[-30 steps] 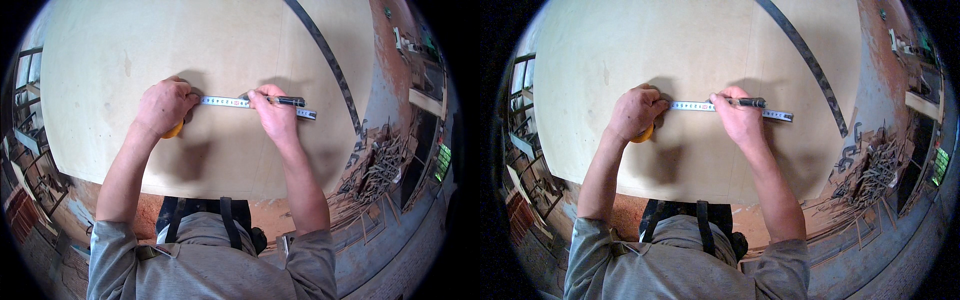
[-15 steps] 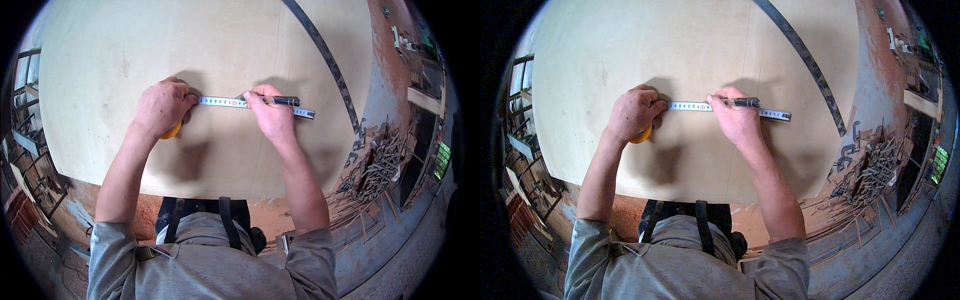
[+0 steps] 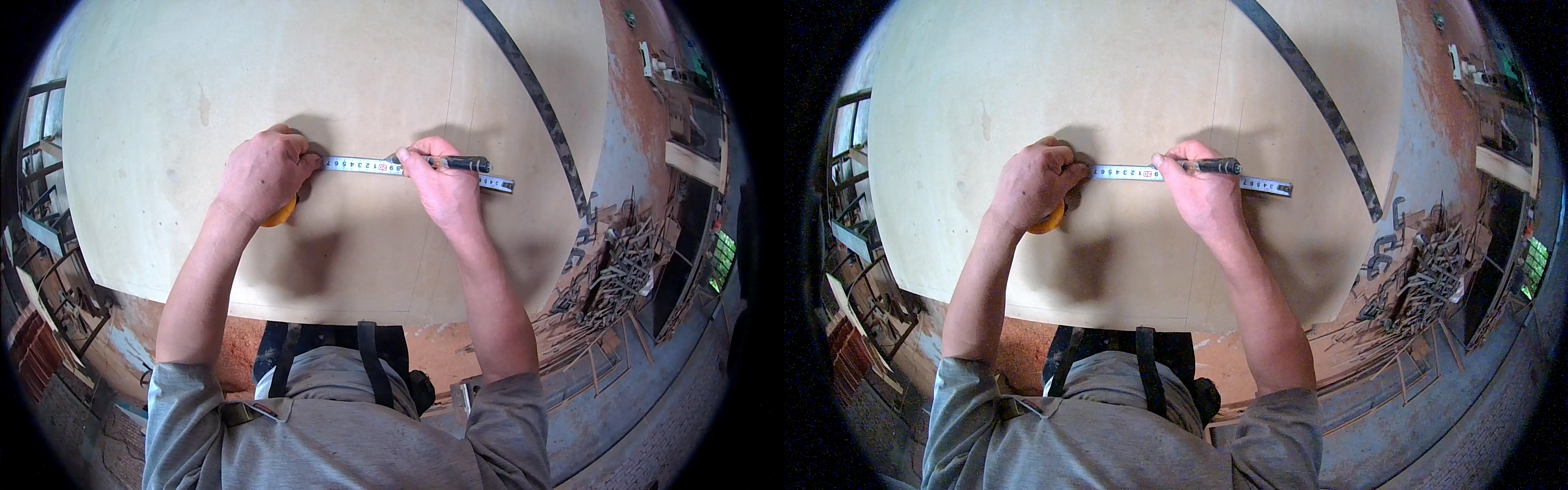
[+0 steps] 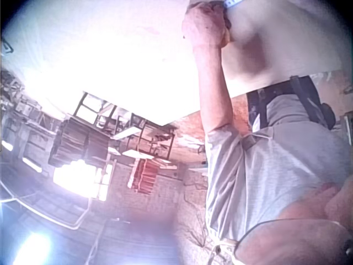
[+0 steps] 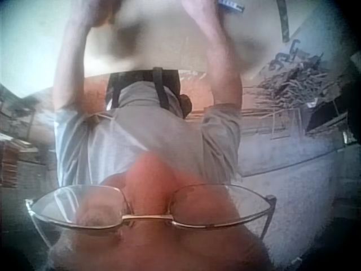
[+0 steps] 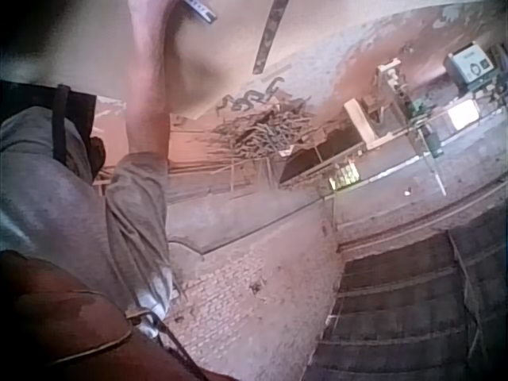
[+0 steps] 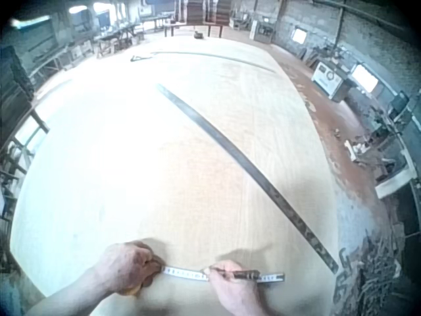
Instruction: The person measures a large sheet of plywood with a tape measure and marks points with a pen. They then use a straightedge to draw straight lines connecting the marks on the plywood.
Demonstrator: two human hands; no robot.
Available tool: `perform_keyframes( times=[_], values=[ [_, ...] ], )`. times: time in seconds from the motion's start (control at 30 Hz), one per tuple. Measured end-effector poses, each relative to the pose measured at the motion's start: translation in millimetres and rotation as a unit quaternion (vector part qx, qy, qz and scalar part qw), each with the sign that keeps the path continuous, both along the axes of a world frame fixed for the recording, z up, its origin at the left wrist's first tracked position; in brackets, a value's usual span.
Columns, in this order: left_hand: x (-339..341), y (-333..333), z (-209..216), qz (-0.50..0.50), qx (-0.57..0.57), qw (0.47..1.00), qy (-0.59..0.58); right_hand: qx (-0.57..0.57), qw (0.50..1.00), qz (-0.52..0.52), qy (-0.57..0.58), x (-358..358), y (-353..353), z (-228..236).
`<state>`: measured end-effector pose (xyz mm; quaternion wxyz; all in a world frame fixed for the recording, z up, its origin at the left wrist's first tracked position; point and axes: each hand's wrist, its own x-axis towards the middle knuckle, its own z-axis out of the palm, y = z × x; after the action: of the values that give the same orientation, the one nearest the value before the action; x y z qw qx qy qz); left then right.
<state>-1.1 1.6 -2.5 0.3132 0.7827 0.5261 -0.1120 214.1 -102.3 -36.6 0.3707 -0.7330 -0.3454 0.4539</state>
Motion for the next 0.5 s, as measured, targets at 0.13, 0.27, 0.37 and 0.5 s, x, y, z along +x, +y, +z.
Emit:
perform_keyframes(
  times=[0.13,0.27,0.37,0.5],
  values=[
    [-0.2,-0.4,-0.3,-0.002,0.003,1.000,0.003,0.007,1.000,-0.001,0.007,0.2,-0.8,-2.8],
    [-0.2,-0.6,-0.4,-0.004,0.005,1.000,0.005,-0.004,1.000,0.000,0.004,-0.7,0.9,3.2],
    [0.6,-0.6,-0.2,0.000,0.001,1.000,0.012,-0.013,1.000,0.004,-0.005,-0.4,1.6,4.6],
    [0.3,-0.9,-1.0,-0.003,0.005,1.000,0.010,-0.004,1.000,0.002,-0.005,-0.1,0.1,1.6]
  ],
)
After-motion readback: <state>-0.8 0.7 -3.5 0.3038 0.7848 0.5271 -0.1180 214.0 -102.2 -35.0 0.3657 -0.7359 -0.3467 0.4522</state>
